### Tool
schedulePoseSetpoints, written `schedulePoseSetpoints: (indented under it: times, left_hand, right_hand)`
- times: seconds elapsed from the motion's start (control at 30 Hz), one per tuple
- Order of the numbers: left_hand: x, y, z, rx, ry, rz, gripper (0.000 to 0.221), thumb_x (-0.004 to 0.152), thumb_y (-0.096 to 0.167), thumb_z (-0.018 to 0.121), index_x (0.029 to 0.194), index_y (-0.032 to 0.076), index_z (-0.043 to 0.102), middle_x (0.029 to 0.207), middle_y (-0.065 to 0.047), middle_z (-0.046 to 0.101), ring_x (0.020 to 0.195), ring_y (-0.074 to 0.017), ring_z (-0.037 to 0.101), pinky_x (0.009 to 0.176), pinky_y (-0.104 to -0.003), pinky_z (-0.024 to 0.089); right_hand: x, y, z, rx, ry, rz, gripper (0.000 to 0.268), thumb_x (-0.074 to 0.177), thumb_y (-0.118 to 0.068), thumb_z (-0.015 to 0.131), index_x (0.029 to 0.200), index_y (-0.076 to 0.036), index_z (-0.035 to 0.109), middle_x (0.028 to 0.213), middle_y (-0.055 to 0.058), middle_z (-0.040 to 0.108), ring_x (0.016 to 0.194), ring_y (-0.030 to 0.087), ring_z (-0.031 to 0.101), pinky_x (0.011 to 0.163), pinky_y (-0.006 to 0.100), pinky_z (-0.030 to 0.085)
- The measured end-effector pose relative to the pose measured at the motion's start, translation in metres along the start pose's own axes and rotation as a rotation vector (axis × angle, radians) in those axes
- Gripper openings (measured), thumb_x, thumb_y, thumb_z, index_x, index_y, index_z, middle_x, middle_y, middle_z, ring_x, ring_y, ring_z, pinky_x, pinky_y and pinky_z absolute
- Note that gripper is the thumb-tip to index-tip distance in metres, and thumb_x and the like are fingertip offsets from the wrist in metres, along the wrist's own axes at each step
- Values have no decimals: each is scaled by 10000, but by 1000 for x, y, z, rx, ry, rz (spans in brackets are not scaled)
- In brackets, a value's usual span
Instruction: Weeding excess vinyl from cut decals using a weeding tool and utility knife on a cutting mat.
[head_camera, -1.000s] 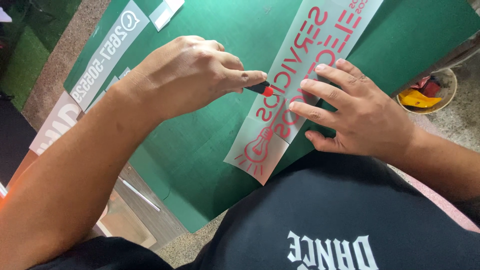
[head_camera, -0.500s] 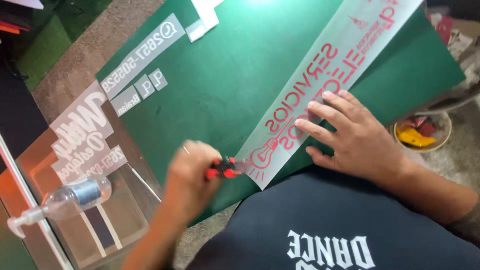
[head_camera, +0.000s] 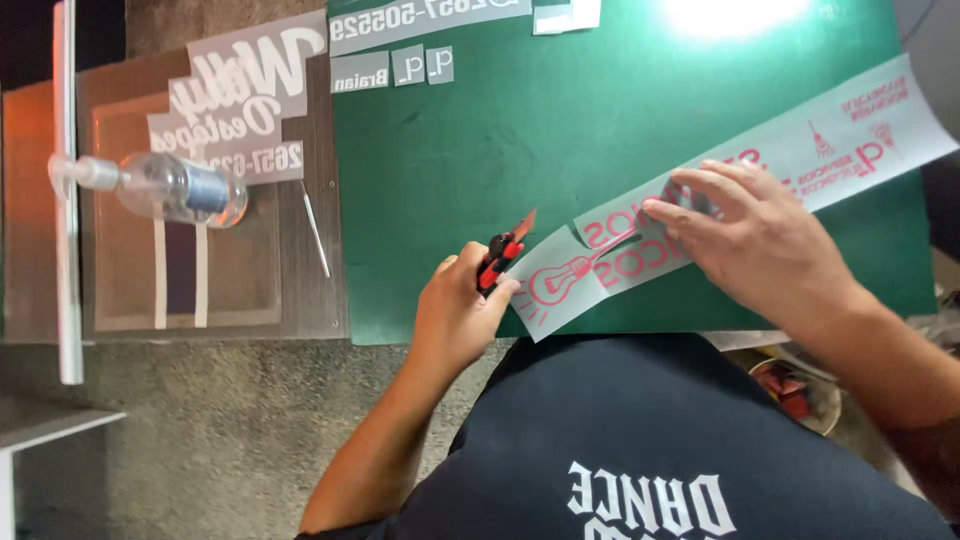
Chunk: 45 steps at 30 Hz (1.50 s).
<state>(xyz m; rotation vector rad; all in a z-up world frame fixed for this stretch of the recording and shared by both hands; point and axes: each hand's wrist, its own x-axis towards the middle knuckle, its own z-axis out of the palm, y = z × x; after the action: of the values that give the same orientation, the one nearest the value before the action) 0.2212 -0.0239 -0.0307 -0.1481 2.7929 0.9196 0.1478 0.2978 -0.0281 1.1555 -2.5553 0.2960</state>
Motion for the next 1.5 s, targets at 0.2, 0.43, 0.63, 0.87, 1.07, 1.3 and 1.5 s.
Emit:
schedulePoseSetpoints:
  times: [0.2,0.43,0.63,0.87,1.07,1.3,1.5]
  left_hand:
    - [-18,10,-23,-225,-85,-182,274,890,238,694,1156,220,632,834,138,734,742,-160,662,722,-324,458]
    - [0,-86,-46,-128,808,-206,252,870,183,782,926,117,545,851,-25,736,768,-285,684,714,-431,514]
    - [43,-113,-41,103,892,-305,352,832,267,812,1057,115,588,893,-164,742,832,-449,637,709,-572,470]
    - [62,-116,-37,275,910,-184,299,823,223,839,967,132,594,780,-113,732,732,-402,629,717,-508,485]
    - [71,-121,-37,440,954,-182,294,893,353,706,1038,104,647,775,-160,724,673,-419,676,608,-556,485]
    - [-2,-79,-61,282,1047,98,281,1087,236,624,1061,-28,715,919,-239,710,780,-445,669,652,-513,484]
    - [-39,-58,-42,-120,795,100,202,1180,117,513,1040,-26,491,769,-147,608,677,-266,629,704,-388,506]
  right_hand:
    - [-11,-3,1,-8,-3,29,371,997,-139,670,1354,-238,689,1386,84,607,1251,332,630,1138,453,509]
    - [-5,-28,3,-217,76,50,267,1050,-184,739,1305,-263,744,1273,63,676,1088,259,702,933,416,569]
    - [-20,-34,24,-465,94,174,323,1036,-348,778,1356,-392,760,1358,-31,719,1123,176,722,1023,343,602]
    - [-14,-40,24,-521,129,225,297,1032,-428,759,1328,-442,772,1320,-74,743,1099,151,732,925,288,608]
    - [15,-47,13,-440,168,208,189,1033,-269,711,1182,-385,729,1137,-69,673,1006,152,707,928,299,578]
    - [-35,-30,-31,-106,203,75,173,1021,-189,699,1180,-180,766,1138,54,712,993,262,686,1020,437,571]
    - [-119,56,-54,4,177,531,199,1114,-50,639,1192,8,813,1252,173,801,1176,353,729,1122,449,491]
